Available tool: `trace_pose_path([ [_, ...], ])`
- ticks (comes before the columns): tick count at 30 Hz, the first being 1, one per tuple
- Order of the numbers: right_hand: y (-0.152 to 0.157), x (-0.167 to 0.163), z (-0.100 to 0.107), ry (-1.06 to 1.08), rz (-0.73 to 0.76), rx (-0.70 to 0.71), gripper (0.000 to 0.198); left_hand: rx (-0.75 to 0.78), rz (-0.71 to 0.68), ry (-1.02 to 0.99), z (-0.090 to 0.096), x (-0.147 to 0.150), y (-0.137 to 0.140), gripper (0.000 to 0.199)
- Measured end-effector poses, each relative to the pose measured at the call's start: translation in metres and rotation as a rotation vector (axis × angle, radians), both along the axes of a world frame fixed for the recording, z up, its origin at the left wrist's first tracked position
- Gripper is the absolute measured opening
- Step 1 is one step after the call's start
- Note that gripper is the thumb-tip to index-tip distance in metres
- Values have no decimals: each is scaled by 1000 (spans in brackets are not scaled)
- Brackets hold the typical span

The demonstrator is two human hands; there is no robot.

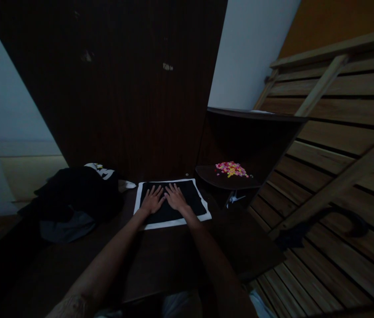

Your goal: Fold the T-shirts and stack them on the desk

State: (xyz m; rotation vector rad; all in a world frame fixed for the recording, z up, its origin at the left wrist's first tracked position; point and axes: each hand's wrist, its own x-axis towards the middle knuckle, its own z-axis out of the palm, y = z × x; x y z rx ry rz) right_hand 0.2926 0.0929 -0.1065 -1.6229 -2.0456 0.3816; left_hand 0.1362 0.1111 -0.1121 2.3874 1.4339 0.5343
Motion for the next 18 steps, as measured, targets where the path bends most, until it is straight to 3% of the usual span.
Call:
trace_pose_path([
  [10,0,62,-11,-271,-261,-187,60,-41,142,51,-9,-29,8,65],
  [18,-3,83,-19,-229,-392,-205,66,-23,207,0,-9,-34,12,64],
])
